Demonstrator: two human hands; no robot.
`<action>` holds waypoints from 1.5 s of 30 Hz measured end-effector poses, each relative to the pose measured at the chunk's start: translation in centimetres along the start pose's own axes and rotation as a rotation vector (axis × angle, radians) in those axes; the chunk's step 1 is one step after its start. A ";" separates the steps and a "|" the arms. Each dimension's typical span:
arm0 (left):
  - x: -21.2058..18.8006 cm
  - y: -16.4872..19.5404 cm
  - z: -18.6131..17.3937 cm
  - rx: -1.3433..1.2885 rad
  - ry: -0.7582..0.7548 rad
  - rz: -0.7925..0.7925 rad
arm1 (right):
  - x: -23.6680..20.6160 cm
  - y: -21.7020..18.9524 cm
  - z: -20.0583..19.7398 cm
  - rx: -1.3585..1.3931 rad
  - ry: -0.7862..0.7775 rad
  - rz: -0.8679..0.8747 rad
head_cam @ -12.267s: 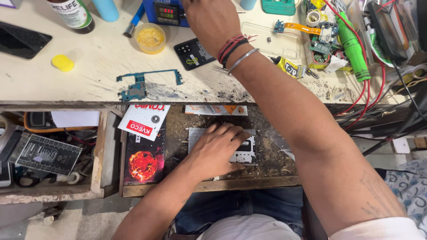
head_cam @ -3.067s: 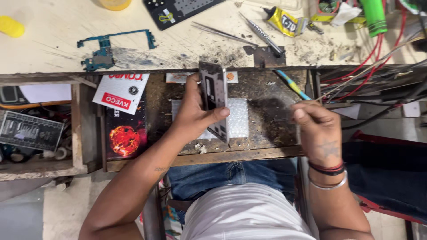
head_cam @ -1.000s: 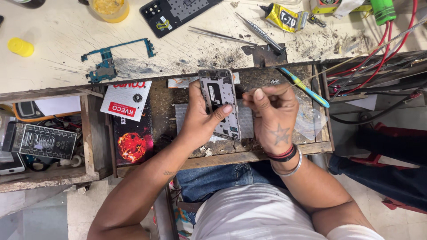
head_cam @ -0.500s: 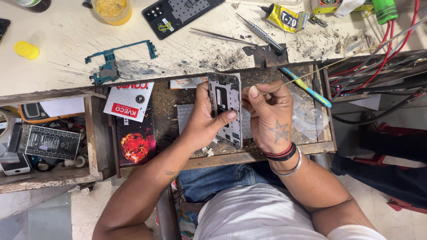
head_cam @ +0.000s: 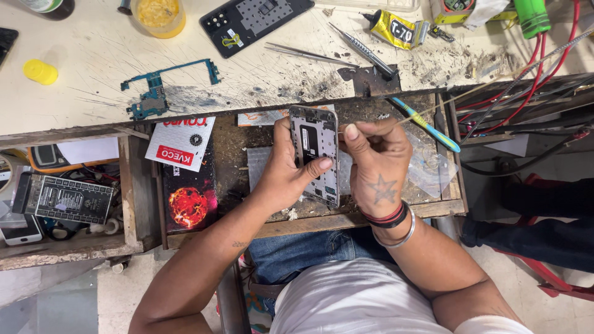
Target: The person disassembles a smartphone by removing the back cover and unscrewing internal components. They then reassemble the phone by placing the back cover and securing it with screws. The person also handles a circuit board and uses a screwdriver and tweezers during the process.
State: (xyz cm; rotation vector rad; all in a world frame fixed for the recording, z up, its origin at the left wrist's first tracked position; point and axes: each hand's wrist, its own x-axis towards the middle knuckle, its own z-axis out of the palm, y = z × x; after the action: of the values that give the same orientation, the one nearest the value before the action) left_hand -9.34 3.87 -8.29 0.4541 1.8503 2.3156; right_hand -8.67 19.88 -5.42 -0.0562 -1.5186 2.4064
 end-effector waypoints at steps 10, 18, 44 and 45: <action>-0.3 0.3 0.1 0.236 0.025 0.039 | -0.8 0.7 -0.2 -0.336 0.073 -0.159; -0.2 0.4 0.2 0.054 0.046 0.034 | 0.0 -0.5 -1.0 -0.155 -0.009 -0.091; 0.2 1.7 -0.1 0.289 -0.010 -0.037 | 1.5 -1.7 -5.2 -0.288 -0.385 0.300; 0.1 1.8 -0.2 0.302 -0.009 -0.044 | 1.6 -1.3 -4.8 -0.282 -0.372 0.300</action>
State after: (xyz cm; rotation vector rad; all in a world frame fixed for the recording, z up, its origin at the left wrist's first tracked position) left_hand -9.39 3.32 -6.56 0.4522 2.1908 2.0084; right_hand -9.02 25.02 -6.23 0.1200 -2.1492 2.5079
